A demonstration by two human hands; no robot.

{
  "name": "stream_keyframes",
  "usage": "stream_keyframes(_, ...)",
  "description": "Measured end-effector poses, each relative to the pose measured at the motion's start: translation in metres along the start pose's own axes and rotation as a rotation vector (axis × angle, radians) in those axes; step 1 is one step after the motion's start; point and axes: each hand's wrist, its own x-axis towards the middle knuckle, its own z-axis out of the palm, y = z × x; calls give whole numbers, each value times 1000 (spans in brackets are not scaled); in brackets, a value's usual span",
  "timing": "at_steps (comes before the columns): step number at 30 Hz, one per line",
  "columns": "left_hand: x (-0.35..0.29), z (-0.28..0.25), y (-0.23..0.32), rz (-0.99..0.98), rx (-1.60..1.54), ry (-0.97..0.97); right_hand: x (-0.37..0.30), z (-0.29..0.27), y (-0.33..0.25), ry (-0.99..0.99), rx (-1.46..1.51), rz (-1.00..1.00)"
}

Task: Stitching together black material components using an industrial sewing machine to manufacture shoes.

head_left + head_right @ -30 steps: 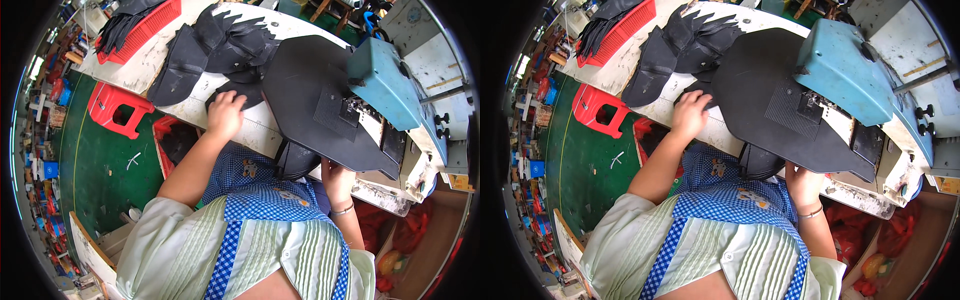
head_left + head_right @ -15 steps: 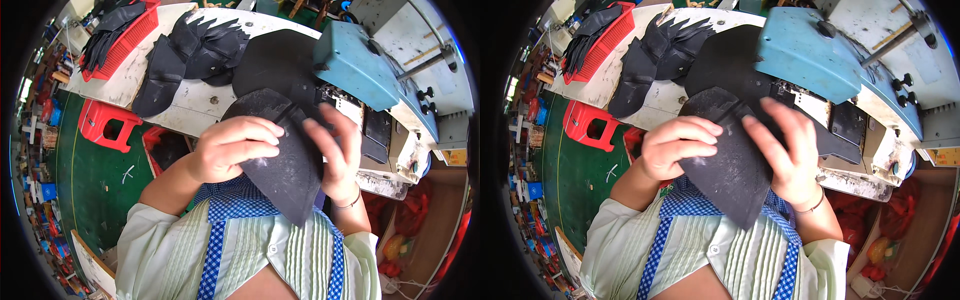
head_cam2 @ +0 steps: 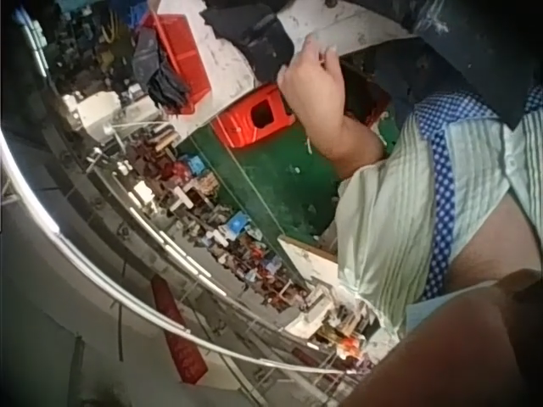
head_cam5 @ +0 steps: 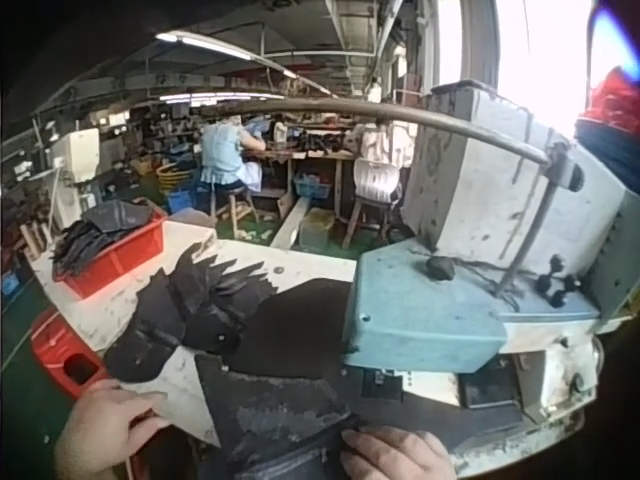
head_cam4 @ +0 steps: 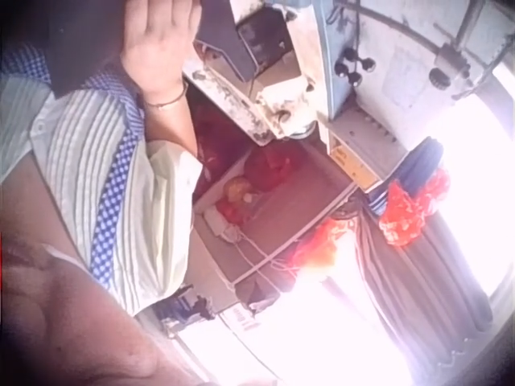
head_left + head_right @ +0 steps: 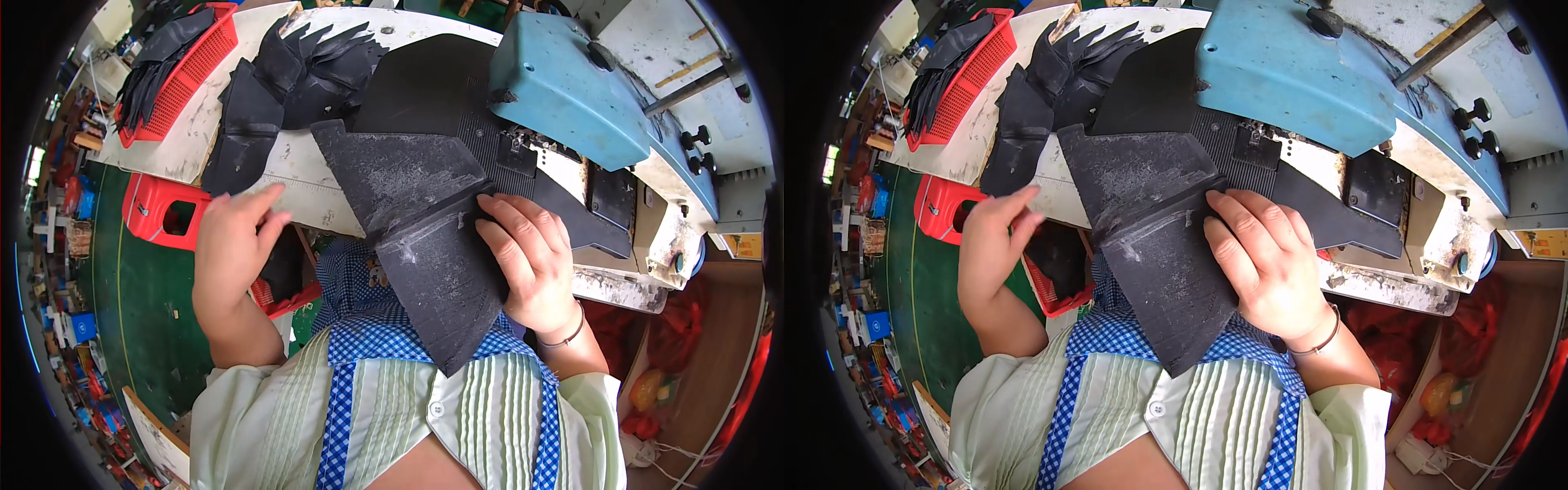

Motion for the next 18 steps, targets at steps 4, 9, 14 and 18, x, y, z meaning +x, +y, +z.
stream_keyframes(4, 20, 14, 54, 421, -532, 338, -6, 6, 6, 48, -15, -18)
stream_keyframes(9, 53, 51, 92, 666, -158, 35, -8, 3, 7, 145, 71, 63)
stream_keyframes(14, 68, 43, 103, 638, -163, 49, 5, -10, 19, 13, 70, 68)
stream_keyframes(18, 74, 54, 114, 620, -74, 145, 10, -6, 34, 45, 50, 83)
